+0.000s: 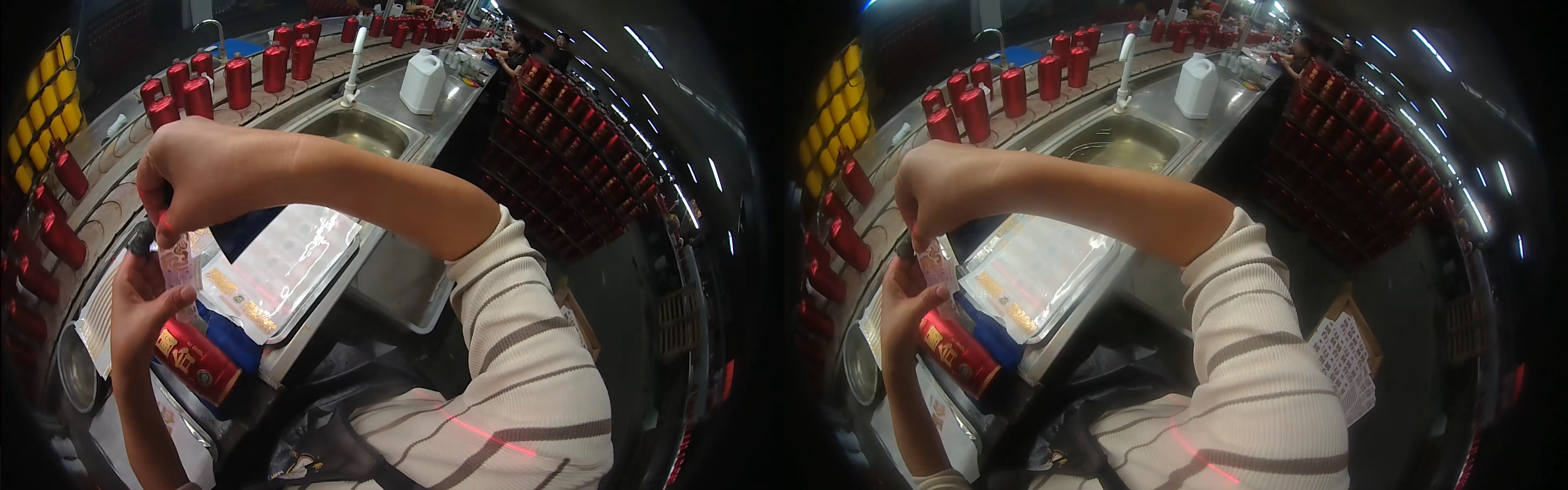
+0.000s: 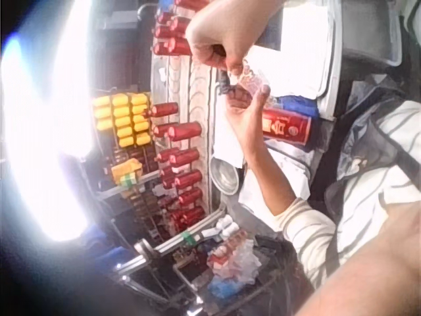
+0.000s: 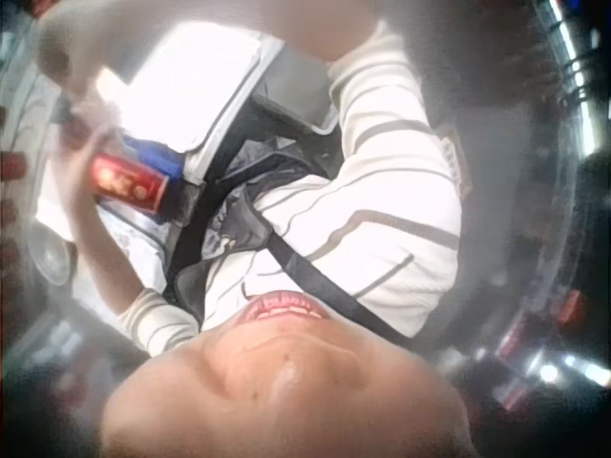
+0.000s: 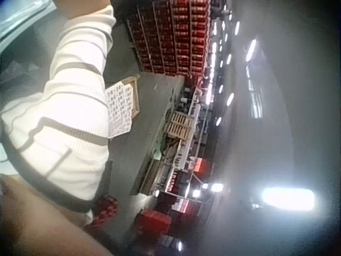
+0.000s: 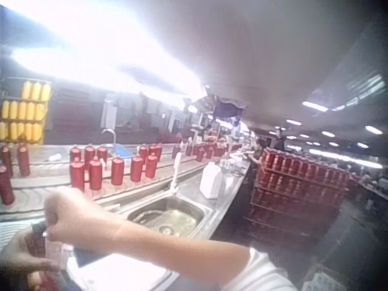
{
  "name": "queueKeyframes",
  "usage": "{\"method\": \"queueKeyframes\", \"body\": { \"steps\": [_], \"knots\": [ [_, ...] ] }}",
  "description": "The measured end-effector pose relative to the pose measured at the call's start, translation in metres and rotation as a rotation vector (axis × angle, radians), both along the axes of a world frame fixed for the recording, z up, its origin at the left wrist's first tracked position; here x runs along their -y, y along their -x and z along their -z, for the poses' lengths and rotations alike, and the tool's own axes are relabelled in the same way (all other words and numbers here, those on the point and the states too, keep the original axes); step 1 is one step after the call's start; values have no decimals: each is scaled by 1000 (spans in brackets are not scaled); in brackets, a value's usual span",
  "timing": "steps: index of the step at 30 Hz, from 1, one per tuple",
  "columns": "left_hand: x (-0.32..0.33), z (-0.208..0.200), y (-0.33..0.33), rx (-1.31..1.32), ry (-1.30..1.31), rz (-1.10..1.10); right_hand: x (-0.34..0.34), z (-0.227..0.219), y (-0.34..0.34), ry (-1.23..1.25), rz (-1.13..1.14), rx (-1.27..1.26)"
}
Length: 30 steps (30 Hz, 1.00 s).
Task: The person applies decorative gold labels to red cylindrical cans. They peel each label from a backing sheet, align it on the can, and smooth it down with their fingers. The person handles multiple cans one at a time, rotating each can to apply labels on different sides.
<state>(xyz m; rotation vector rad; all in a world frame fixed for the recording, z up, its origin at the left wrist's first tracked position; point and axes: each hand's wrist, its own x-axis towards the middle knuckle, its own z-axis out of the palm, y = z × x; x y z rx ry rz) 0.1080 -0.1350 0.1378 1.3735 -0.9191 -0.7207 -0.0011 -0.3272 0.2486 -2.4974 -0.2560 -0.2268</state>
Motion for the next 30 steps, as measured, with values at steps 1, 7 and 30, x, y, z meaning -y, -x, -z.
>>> {"method": "queueKeyframes", "body": {
  "steps": [1, 7, 30],
  "knots": [
    [-15, 6, 9, -47, -24, -8, 0, 5, 9, -99, 5, -14],
    [-72, 26, 61, -107, -56, -232, -6, 57, 32, -603, -40, -135],
    [-164, 84, 92, -415, -118, -423, -68, 173, 105, -940, 264, -410]
  ]
}}
